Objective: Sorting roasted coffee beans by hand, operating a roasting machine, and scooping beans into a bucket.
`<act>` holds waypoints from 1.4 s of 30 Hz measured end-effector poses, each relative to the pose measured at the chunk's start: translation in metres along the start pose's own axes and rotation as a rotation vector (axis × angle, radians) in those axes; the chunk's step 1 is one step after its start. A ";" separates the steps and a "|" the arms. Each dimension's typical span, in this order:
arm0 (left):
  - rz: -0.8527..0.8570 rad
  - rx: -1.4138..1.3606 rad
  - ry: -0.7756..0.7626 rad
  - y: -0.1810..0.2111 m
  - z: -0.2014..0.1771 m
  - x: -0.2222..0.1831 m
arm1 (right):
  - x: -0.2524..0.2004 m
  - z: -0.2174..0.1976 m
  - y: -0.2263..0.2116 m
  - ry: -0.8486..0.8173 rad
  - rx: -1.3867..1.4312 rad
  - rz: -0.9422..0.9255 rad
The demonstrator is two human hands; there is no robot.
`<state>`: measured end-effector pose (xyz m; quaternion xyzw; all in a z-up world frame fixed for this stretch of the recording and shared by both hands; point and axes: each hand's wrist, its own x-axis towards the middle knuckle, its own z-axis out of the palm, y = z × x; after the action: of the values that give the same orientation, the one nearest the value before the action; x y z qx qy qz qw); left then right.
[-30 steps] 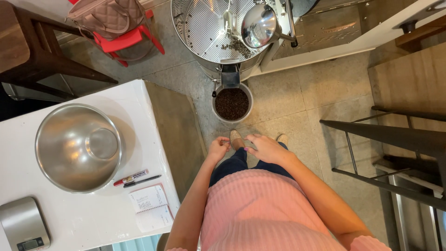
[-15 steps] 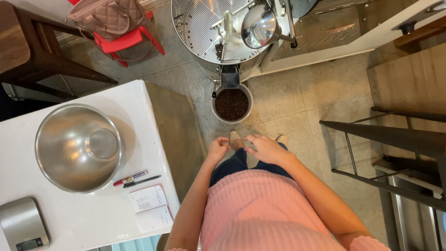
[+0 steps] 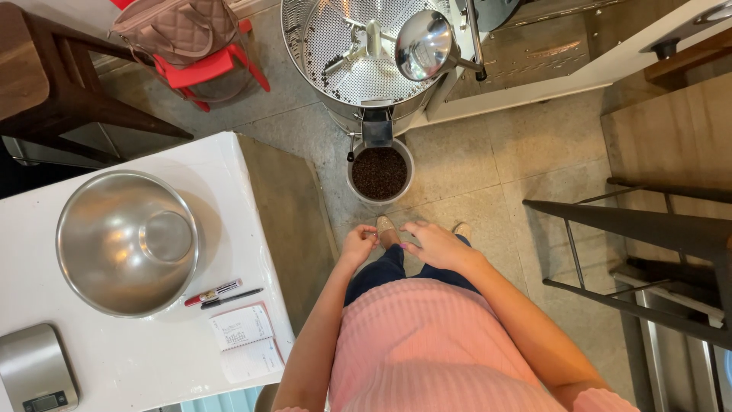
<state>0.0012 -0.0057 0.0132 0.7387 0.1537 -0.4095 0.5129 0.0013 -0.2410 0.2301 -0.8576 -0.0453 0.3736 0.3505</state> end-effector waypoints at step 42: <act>0.004 0.018 -0.023 -0.008 0.010 0.026 | 0.007 0.010 0.022 0.040 -0.065 -0.010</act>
<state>0.0076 -0.0157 -0.0130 0.7387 0.1426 -0.4182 0.5090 -0.0040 -0.2490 0.2071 -0.8756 -0.0547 0.3528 0.3254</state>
